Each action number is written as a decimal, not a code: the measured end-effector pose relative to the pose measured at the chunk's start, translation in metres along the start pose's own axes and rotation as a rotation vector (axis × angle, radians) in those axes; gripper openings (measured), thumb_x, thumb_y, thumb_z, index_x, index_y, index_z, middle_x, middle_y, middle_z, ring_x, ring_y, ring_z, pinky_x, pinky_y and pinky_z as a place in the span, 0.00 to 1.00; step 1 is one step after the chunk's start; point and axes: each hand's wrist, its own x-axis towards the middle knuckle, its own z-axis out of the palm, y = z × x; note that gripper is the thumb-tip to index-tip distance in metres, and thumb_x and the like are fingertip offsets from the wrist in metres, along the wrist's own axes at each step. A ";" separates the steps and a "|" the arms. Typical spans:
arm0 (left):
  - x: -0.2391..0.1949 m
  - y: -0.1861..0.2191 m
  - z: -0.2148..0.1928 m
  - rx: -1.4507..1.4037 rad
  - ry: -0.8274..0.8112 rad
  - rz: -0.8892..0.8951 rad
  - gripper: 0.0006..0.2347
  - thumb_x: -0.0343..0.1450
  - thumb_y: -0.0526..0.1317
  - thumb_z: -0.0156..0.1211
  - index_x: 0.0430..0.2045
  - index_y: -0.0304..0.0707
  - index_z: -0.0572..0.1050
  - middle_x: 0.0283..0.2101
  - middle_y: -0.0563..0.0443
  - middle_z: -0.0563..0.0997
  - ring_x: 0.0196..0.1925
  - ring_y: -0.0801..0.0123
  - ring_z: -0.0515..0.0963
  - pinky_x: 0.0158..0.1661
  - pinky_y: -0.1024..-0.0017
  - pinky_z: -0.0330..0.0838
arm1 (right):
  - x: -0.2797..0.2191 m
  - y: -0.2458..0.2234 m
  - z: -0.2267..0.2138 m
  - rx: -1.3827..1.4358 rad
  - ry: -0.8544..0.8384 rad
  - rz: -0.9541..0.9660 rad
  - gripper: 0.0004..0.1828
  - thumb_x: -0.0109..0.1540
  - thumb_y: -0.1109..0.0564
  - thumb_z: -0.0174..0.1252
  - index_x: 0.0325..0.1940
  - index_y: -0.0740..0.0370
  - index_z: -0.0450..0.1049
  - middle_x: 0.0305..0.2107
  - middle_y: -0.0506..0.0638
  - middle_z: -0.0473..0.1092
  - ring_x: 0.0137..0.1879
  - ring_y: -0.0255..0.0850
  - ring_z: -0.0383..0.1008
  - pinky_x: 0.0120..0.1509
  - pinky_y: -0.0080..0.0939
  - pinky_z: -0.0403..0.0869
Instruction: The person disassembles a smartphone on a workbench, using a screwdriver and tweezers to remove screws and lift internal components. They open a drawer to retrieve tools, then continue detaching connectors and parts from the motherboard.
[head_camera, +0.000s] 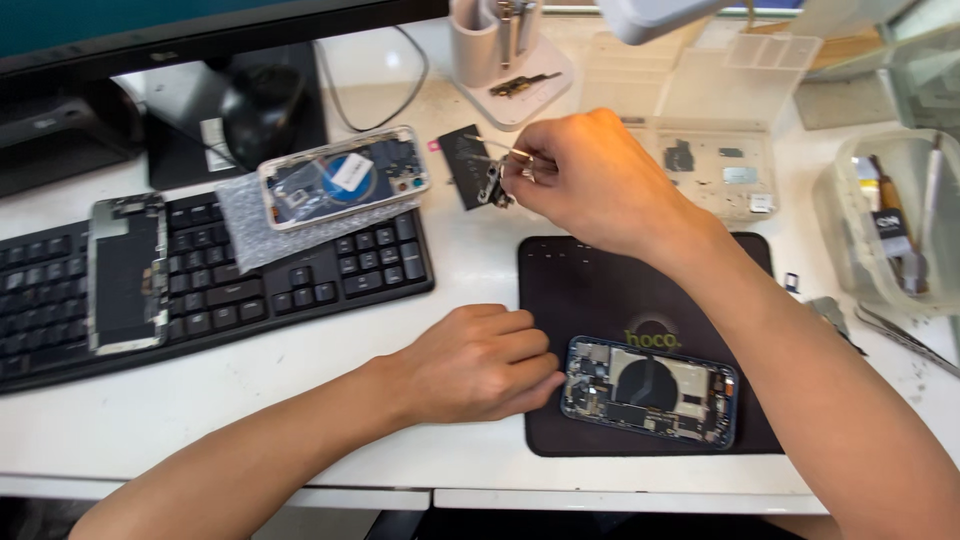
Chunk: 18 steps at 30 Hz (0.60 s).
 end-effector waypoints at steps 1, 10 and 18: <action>-0.001 0.000 0.000 0.004 0.005 0.013 0.09 0.68 0.37 0.70 0.22 0.35 0.76 0.26 0.52 0.74 0.30 0.64 0.75 0.31 0.66 0.72 | 0.009 -0.005 0.004 0.011 0.006 -0.025 0.10 0.59 0.55 0.63 0.36 0.66 0.80 0.20 0.57 0.72 0.26 0.47 0.73 0.34 0.45 0.72; -0.010 0.001 0.006 0.056 0.033 0.056 0.12 0.72 0.39 0.65 0.19 0.36 0.73 0.26 0.53 0.71 0.33 0.64 0.75 0.34 0.67 0.74 | 0.065 -0.060 0.036 0.004 -0.115 -0.035 0.11 0.59 0.54 0.63 0.34 0.66 0.80 0.19 0.59 0.74 0.26 0.50 0.75 0.37 0.49 0.73; -0.015 0.002 0.020 0.039 0.078 0.094 0.11 0.72 0.40 0.62 0.21 0.34 0.73 0.30 0.50 0.74 0.36 0.61 0.76 0.36 0.66 0.76 | 0.086 -0.105 0.064 0.030 -0.244 -0.058 0.10 0.59 0.55 0.62 0.36 0.66 0.81 0.24 0.61 0.76 0.29 0.52 0.78 0.40 0.51 0.74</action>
